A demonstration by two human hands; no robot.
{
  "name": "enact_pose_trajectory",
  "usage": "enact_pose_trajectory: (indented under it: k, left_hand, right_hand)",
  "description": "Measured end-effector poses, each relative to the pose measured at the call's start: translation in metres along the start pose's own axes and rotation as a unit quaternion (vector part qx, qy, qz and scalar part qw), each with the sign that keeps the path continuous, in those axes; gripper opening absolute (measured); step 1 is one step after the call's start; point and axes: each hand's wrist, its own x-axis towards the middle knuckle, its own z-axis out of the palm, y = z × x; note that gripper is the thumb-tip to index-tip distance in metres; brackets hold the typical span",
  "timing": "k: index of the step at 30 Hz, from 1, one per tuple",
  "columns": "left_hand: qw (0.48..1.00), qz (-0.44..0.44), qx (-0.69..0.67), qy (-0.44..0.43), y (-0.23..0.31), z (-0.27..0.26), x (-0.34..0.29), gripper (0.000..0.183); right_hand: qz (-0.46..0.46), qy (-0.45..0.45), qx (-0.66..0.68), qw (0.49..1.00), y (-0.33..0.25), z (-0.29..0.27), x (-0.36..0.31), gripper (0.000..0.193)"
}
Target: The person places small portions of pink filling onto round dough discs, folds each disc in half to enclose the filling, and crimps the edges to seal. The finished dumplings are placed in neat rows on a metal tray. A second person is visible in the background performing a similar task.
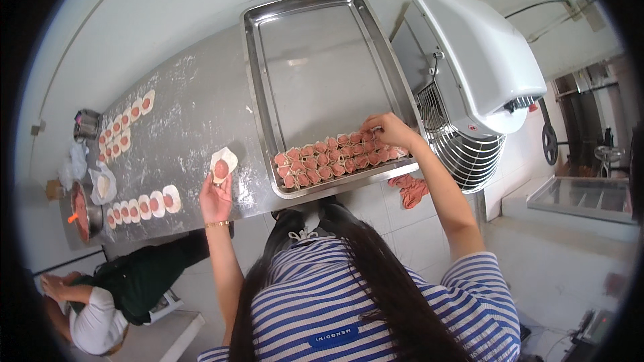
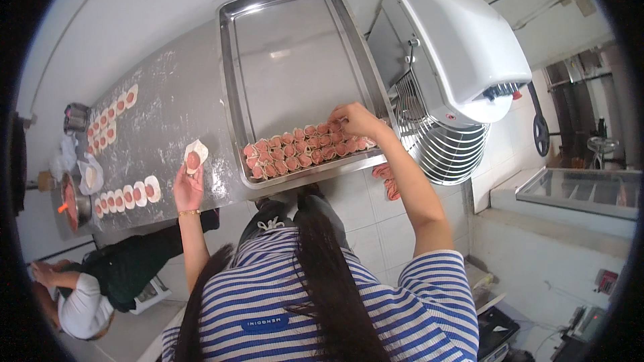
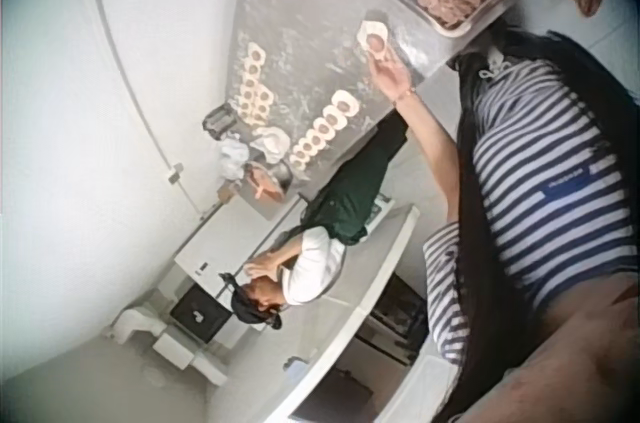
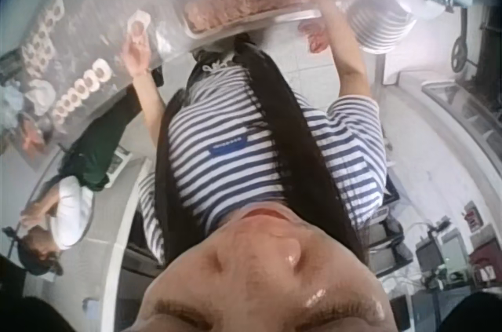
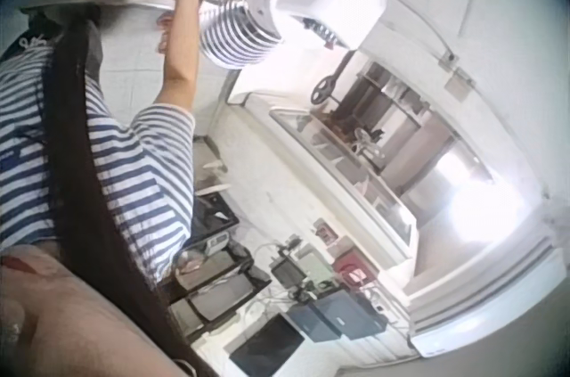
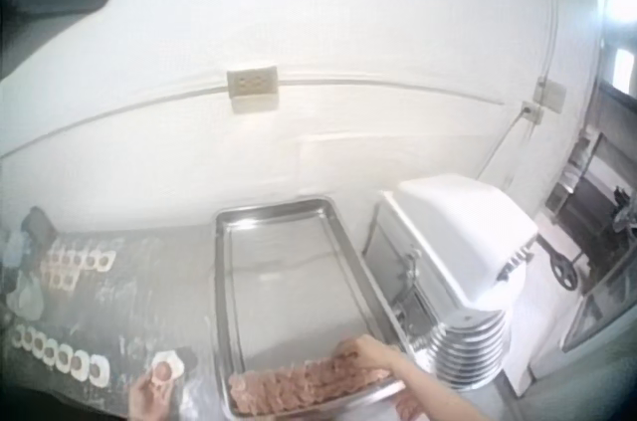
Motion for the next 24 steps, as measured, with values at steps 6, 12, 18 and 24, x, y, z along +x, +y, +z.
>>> enact_pose_trajectory:
  k: [6, 12, 18, 24]
  left_hand:
    - [0.999, -0.023, 0.017, -0.016, -0.01, 0.007, -0.001, 0.031]
    - [0.995, -0.04, 0.084, -0.027, -0.01, 0.03, -0.01, 0.03]
    - [0.98, -0.047, 0.175, -0.086, 0.002, 0.066, -0.024, 0.032]
    - [0.956, -0.066, 0.283, -0.051, 0.02, 0.043, -0.032, 0.03]
  right_hand:
    - [0.004, 0.018, -0.024, 1.0, -0.011, 0.002, -0.002, 0.036]
    - [0.062, 0.097, -0.213, 0.97, -0.05, 0.01, 0.003, 0.045]
    - [0.076, 0.059, 0.394, 0.914, -0.136, 0.099, 0.077, 0.028]
    - [0.211, -0.062, 0.61, 0.761, -0.189, 0.18, 0.116, 0.024]
